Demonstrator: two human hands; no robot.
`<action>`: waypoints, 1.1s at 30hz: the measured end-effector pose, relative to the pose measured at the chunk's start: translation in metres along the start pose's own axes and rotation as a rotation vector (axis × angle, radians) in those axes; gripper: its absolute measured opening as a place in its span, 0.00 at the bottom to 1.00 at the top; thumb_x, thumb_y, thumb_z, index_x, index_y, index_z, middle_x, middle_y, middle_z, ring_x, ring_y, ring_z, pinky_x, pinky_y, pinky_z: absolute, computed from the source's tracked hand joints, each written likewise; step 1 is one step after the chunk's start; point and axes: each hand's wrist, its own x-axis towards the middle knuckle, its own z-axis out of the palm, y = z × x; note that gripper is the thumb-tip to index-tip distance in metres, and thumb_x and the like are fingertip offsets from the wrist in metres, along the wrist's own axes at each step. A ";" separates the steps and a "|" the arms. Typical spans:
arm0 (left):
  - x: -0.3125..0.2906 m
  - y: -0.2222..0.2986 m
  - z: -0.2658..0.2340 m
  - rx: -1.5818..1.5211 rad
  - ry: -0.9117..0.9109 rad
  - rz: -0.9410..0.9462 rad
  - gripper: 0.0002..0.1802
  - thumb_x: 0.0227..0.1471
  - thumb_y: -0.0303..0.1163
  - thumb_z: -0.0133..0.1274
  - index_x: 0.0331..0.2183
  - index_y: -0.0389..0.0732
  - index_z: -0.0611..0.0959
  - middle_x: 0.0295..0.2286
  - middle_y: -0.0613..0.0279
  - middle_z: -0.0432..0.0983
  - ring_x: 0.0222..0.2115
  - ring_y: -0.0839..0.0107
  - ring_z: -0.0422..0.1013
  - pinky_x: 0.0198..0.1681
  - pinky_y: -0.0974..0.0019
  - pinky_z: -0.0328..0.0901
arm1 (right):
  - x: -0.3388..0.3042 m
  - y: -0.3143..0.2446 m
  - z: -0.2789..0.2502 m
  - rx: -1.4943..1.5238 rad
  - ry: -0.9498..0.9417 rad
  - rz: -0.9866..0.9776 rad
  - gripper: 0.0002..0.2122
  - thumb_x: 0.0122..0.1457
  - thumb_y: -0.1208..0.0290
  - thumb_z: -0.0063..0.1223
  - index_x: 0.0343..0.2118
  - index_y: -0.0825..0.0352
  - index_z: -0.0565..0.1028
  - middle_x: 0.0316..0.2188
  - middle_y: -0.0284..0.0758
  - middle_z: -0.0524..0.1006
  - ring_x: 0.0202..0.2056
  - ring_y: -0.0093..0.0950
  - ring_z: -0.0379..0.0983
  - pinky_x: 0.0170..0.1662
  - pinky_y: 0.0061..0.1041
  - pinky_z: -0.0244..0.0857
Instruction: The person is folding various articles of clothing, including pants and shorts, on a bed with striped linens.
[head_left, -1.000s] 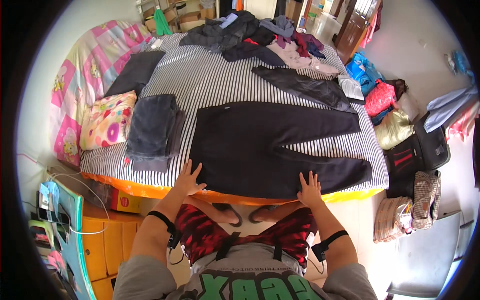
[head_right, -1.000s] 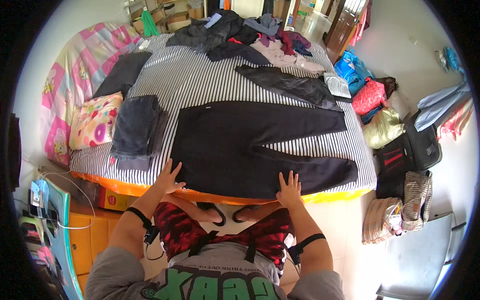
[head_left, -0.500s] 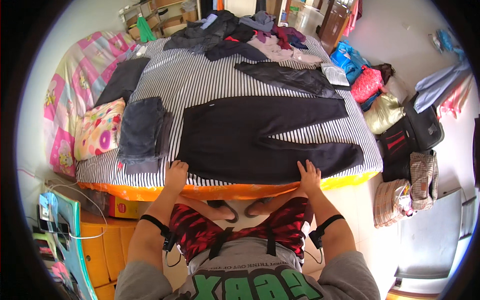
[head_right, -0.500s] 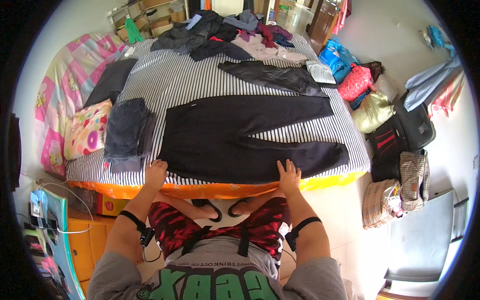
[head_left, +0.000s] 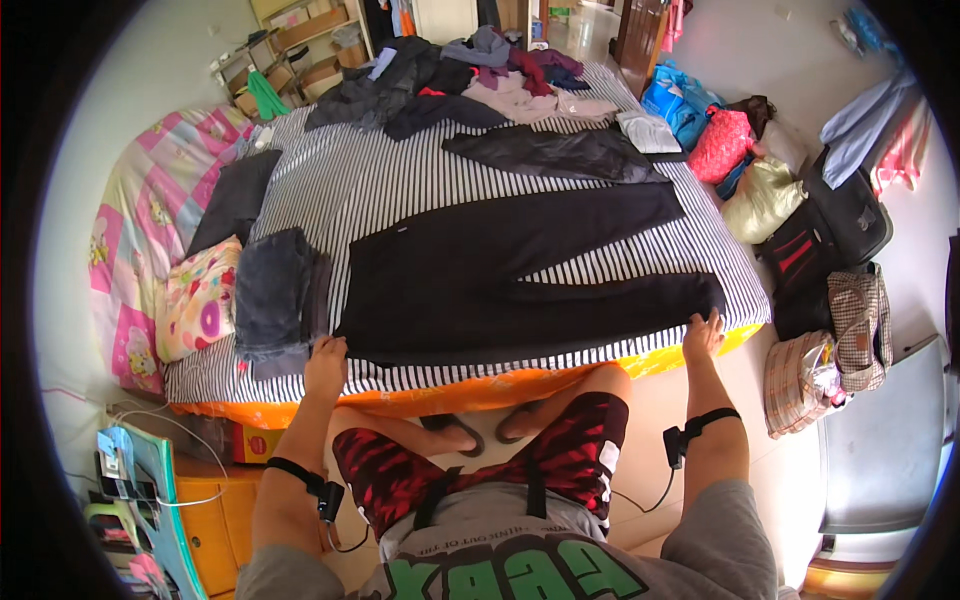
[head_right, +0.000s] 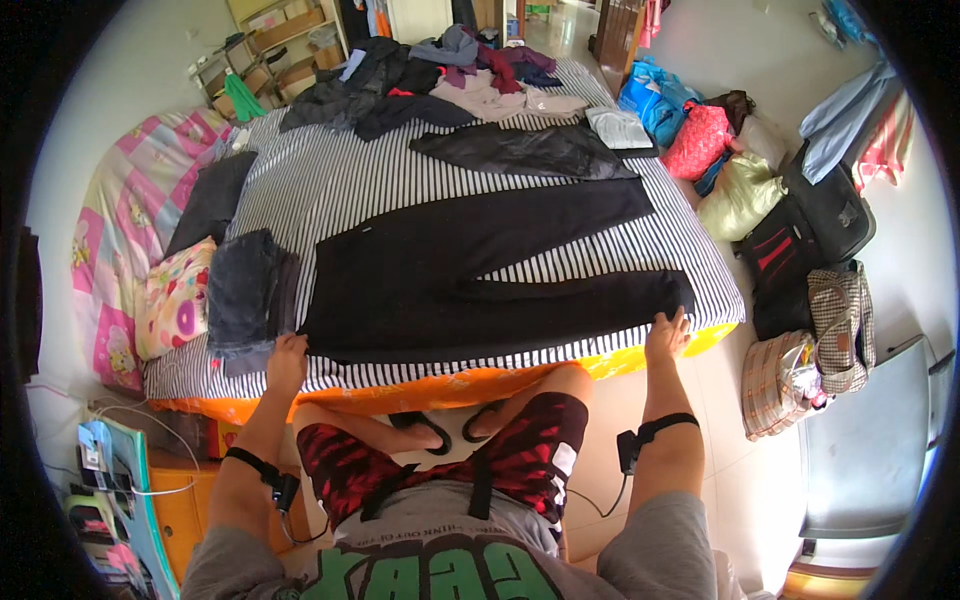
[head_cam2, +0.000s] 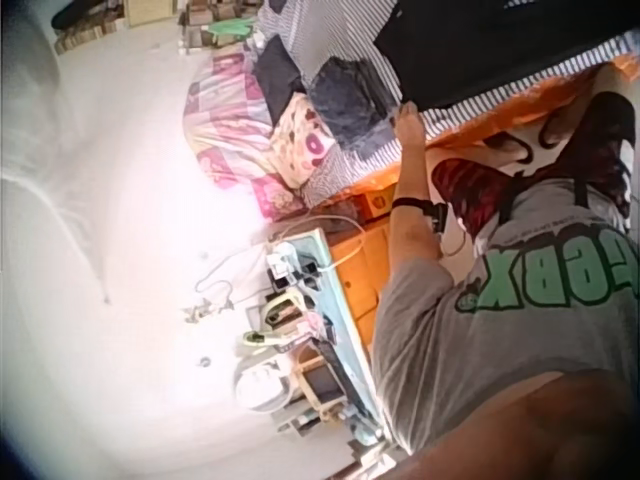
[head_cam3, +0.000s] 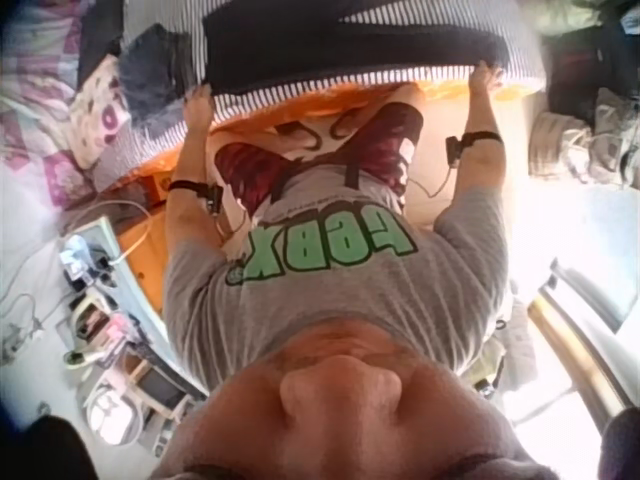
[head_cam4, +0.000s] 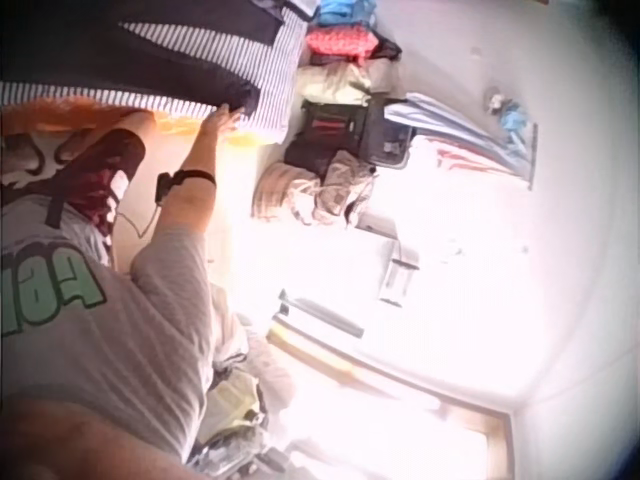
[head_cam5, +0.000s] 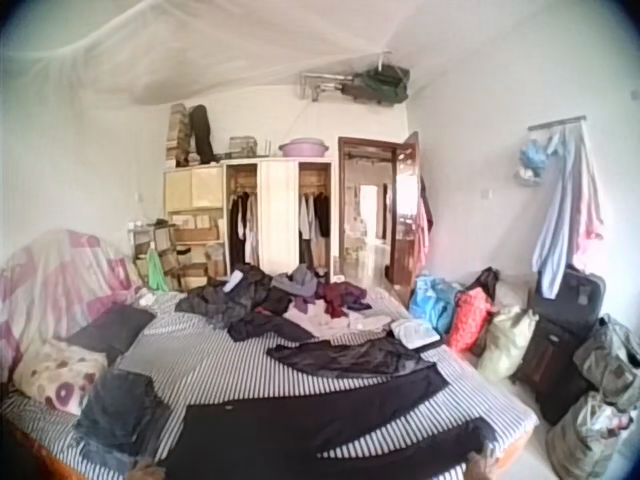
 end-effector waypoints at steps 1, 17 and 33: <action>0.000 -0.001 -0.001 0.009 0.003 -0.008 0.15 0.43 0.22 0.48 0.38 0.37 0.79 0.41 0.57 0.76 0.48 0.54 0.68 0.50 0.56 0.66 | 0.003 0.006 -0.001 0.016 -0.026 -0.005 0.11 0.59 0.70 0.44 0.42 0.55 0.76 0.60 0.40 0.62 0.58 0.38 0.61 0.53 0.47 0.61; -0.021 -0.026 -0.028 -0.212 0.079 0.198 0.12 0.35 0.14 0.49 0.29 0.33 0.77 0.41 0.50 0.75 0.45 0.51 0.69 0.50 0.57 0.66 | -0.045 0.075 -0.066 0.380 0.429 -0.348 0.07 0.40 0.83 0.47 0.26 0.68 0.71 0.31 0.43 0.72 0.32 0.48 0.70 0.36 0.45 0.64; -0.056 -0.034 -0.048 -0.366 0.117 0.133 0.13 0.30 0.14 0.46 0.25 0.32 0.78 0.31 0.50 0.75 0.35 0.50 0.71 0.37 0.58 0.69 | -0.141 0.150 -0.162 0.362 0.453 -0.441 0.05 0.43 0.70 0.43 0.21 0.66 0.65 0.21 0.44 0.69 0.24 0.48 0.66 0.28 0.42 0.61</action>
